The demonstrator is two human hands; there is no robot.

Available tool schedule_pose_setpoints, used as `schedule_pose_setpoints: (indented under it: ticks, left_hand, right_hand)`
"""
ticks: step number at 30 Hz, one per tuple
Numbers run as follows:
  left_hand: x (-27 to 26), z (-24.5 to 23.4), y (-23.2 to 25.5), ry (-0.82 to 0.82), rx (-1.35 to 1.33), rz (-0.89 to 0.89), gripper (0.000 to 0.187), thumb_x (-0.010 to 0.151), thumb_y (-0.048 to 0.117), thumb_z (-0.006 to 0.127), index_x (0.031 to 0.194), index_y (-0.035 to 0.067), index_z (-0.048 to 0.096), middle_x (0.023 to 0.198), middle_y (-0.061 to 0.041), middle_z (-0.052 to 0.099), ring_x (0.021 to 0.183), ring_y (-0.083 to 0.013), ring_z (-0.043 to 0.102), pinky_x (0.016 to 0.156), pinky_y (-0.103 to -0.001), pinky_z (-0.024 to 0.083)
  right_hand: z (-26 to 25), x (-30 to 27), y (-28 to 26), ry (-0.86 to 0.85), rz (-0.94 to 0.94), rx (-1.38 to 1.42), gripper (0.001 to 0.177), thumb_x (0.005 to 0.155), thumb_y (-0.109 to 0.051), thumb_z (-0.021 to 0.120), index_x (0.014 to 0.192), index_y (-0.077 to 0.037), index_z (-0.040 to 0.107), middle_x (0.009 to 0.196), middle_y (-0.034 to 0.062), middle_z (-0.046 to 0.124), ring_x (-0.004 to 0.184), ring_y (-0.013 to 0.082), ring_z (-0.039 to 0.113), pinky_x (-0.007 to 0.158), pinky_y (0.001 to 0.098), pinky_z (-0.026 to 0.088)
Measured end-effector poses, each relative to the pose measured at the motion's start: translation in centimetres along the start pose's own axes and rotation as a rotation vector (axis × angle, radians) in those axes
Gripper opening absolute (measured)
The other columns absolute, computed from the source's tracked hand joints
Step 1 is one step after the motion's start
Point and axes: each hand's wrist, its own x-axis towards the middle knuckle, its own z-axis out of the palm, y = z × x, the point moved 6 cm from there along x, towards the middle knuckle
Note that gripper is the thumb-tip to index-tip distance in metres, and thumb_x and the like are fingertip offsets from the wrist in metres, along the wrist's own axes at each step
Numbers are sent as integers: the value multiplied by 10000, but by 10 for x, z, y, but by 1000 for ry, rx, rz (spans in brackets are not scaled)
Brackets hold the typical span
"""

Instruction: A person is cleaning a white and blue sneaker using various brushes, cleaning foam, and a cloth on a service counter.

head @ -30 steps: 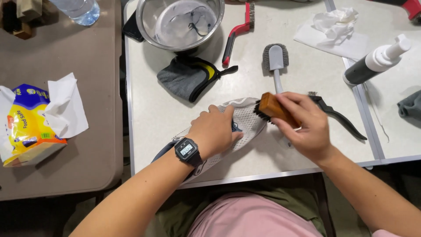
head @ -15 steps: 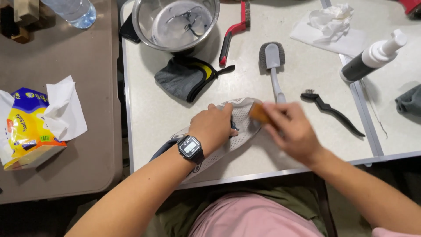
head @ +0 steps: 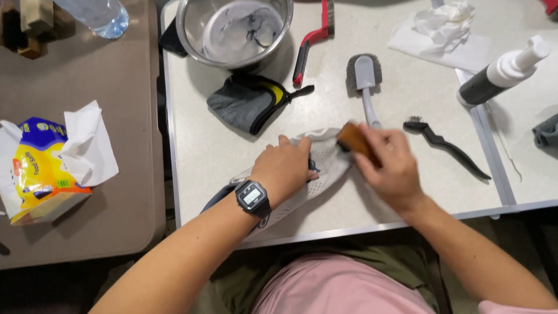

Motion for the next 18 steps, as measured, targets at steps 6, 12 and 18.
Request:
schedule_pose_setpoints:
  ticks: [6,12,18]
  left_hand:
    - [10,20,-9,-14,6,-20,451,969,295,654,1270,-13,520,1294,-474,497,1028,-615,631,763,-652,574]
    - [-14,-6,4,-38,-23,-35,492,987,327,631,1300,-33,507,1372,-485,446,1106,-627,594,830,-666,548]
    - [-21,-1,3,-207,-59,-149,1058,781,686,803,1493,107,277,1636,-358,62,1430,-574,259,1048,-646,416]
  right_hand:
    - [4,-25,-74,-180,-26,206,464,818,-106,754,1280,-88,705,1065,133,657,948,324,663,840,418,567]
    - [-35,65,-16,-19,83,155,516,900,-84,825,1389,-1,683,1063,156,642,942,320,662,825,427,552]
    - [-9,208,-37,19,-114,262,516,969,-28,820,1417,80,588,1233,267,685,1101,352,655,898,412,580]
